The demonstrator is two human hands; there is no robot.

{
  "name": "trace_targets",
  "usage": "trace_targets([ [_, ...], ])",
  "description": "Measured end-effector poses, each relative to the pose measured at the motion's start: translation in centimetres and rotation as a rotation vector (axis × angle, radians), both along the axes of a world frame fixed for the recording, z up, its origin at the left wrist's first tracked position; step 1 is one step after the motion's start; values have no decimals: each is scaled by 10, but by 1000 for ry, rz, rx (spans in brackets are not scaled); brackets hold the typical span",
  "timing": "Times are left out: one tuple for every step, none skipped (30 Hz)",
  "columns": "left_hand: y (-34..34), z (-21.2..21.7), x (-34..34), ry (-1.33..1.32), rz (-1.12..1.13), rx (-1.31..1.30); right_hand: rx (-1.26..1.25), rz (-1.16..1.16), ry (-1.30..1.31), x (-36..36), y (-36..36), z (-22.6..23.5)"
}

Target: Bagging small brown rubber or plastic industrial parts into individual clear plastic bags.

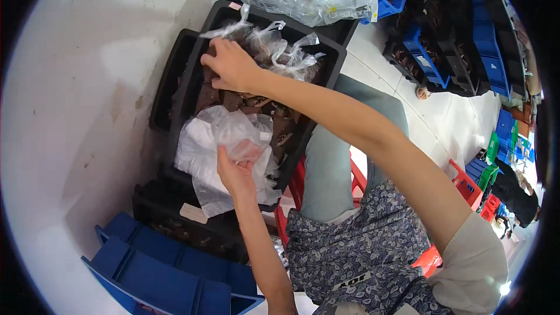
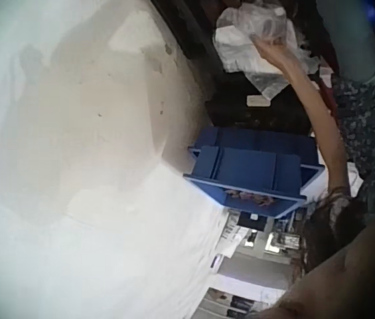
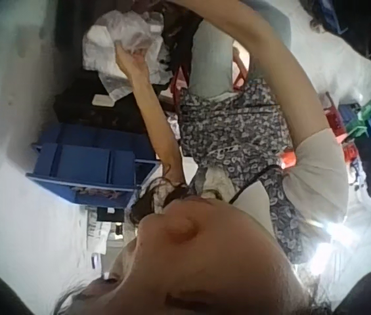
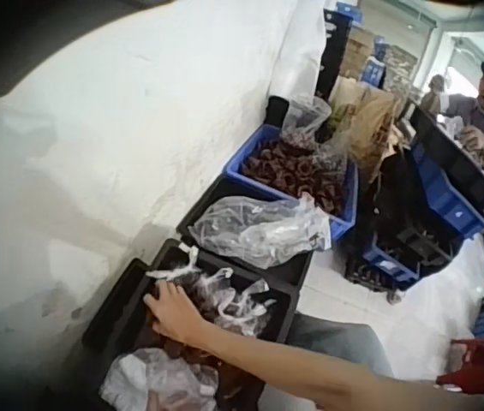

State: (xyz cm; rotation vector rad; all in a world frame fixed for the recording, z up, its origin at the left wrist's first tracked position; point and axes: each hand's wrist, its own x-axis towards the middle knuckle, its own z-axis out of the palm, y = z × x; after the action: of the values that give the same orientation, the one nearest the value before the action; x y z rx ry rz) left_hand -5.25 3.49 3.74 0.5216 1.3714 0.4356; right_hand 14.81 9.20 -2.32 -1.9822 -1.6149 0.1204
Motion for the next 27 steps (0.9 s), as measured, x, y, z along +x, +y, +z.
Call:
trace_targets([
  [2, -3, -5, -68, 38, -22, -2, 8, 3, -2, -8, 16],
  [5, -6, -9, -66, 46, -25, 189, -37, 255, -7, -19, 32],
  [5, -6, -8, -123, 66, -19, 371, -89, 497, -10, -35, 55],
  [5, -7, -9, -176, 85, -12, 362, -92, 493, -13, -53, 72],
  [5, -7, -9, -179, 89, -16, 253, -119, 957, -18, -69, 88],
  [4, -7, -8, -211, 69, -39, 129, -153, 1411, -25, -83, 98],
  [4, -7, -6, -243, 49, -57, 71, -143, 1387, -35, -95, 96],
  [1, -6, -4, -248, 47, -60, 86, -86, 1054, -44, -103, 90],
  [-3, -5, -1, -309, 46, -55, 99, -34, 719, -53, -112, 85],
  [-5, -3, -2, -361, 51, -45, 93, -39, 636, -68, -115, 83],
  [-7, -4, -4, -360, 52, -43, 88, -44, 555, -83, -117, 82],
  [-10, -9, -5, -475, 73, -29, 84, 2, 509, -91, -119, 81],
  [-12, -12, -7, -590, 94, -14, 84, 3, 509, -97, -121, 80],
  [-14, -13, -12, -562, 75, -9, 80, 3, 536, -102, -123, 79],
  [-14, -11, -12, -564, 75, -9, 76, 1, 562, -103, -124, 80],
  [-15, -9, -12, -522, 95, -18, 131, -18, 610, -103, -124, 81],
  [-15, -7, -12, -480, 115, -26, 130, -18, 608, -99, -125, 81],
  [-13, -6, -11, -482, 114, -26, 140, -90, 744, -91, -126, 81],
  [-10, -6, -8, -341, 107, -26, 148, -164, 879, -83, -127, 79],
  [-7, -6, -7, -199, 100, -27, 109, -281, 1240, -77, -128, 70],
  [-5, -9, -10, -196, 102, -26, 120, -362, 1631, -63, -129, 68],
  [-3, -12, -12, -214, 82, 34, 229, -342, 1931, -53, -127, 69],
  [-2, -15, -14, -231, 61, 94, 346, -315, 2229, -44, -125, 71],
  [-2, -8, -10, -231, 143, 90, 250, -260, 2311, -35, -125, 83],
  [-2, -9, -9, -231, 141, 87, 251, -264, 2311, -28, -128, 86],
  [-2, -10, -10, -231, 139, 131, 63, -179, 2173, -22, -131, 87],
  [-1, -12, -11, -229, 137, 176, -114, -95, 2025, -20, -131, 90],
])
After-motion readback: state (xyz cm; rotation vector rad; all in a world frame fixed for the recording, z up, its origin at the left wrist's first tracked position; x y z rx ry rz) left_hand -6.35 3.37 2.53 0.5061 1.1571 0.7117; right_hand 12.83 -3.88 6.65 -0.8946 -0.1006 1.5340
